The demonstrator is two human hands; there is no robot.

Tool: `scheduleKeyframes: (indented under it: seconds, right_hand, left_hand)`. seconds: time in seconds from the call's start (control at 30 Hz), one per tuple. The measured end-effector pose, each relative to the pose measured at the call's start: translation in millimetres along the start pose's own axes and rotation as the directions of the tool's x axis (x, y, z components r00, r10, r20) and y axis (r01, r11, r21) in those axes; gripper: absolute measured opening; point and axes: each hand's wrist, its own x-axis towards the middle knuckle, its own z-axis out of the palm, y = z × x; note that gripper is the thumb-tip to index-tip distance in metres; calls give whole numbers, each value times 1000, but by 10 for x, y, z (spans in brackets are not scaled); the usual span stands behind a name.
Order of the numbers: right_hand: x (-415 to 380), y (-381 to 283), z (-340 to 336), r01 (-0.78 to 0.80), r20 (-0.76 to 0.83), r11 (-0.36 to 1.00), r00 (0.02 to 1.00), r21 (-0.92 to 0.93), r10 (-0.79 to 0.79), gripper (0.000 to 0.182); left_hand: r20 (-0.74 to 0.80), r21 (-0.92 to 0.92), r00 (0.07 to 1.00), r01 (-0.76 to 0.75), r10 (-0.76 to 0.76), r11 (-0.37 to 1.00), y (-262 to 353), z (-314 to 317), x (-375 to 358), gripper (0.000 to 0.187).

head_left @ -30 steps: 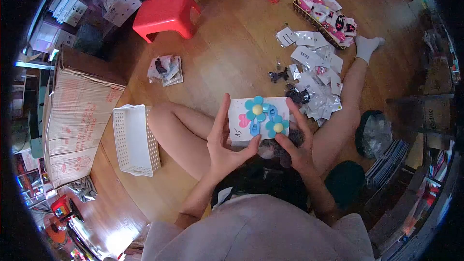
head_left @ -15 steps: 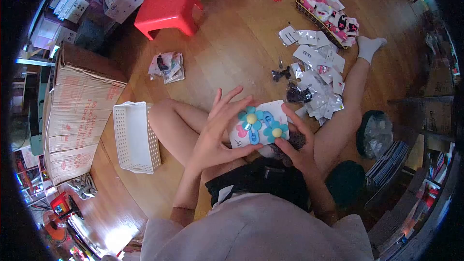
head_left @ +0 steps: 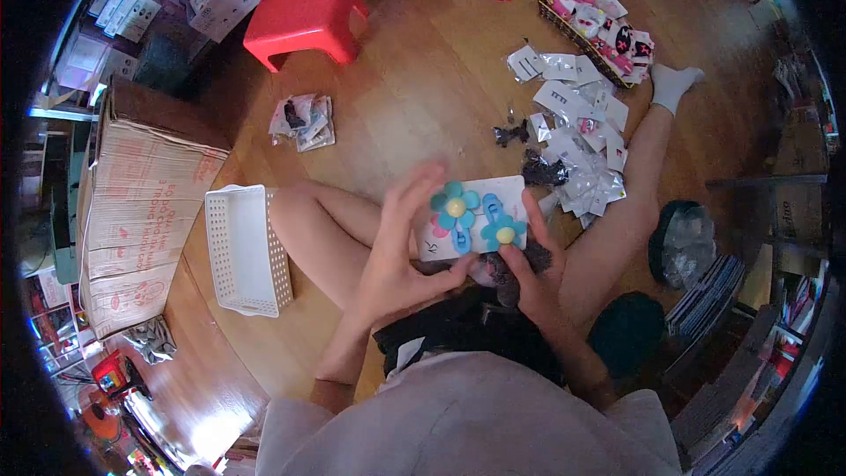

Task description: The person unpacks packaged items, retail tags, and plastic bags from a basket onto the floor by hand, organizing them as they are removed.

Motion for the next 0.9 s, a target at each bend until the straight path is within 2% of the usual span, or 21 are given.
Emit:
scheduleKeyframes:
  seconds: [0.03,0.07,0.13,0.2,0.23,0.33,0.43,0.53,0.63,0.8,0.9]
  right_hand:
    - [-3,22,7,25,-30,1000,999,12,-25,57]
    - [-3,53,-4,15,-28,999,1000,28,-14,56]
    - [3,85,-20,19,-16,999,1000,34,-19,53]
    - [41,29,2,78,14,997,997,-10,-78,50]
    - [79,-1,11,121,35,992,992,-45,-120,48]
    - [249,-40,-288,269,154,886,962,-378,-227,41]
    - [392,-229,-410,245,151,835,969,-492,-196,28]
    - [467,-339,-366,196,258,843,964,-501,-71,21]
    - [521,-334,-308,251,366,825,929,-507,-58,23]
    - [524,-269,-264,256,352,785,934,-565,-51,17]
    - [528,-217,-264,262,335,779,940,-569,-72,16]
  left_hand:
    - [-77,-281,993,67,-92,957,47,69,6,83]
    - [-125,-543,971,103,-202,833,122,149,19,81]
    - [-53,-749,921,219,-386,626,114,167,-12,76]
    - [107,-694,851,435,-515,574,-59,108,-114,70]
    - [113,-682,842,452,-528,575,-110,116,-138,67]
    - [151,-632,825,503,-544,589,-165,97,-141,61]
    - [223,-548,831,539,-510,640,-152,37,-136,59]
    - [257,-489,840,540,-478,686,-179,63,-156,59]
    - [271,-493,839,542,-472,681,-152,68,-165,59]
    - [305,-454,836,549,-456,702,-150,47,-176,55]
    - [299,-470,819,574,-490,671,-178,49,-174,57]
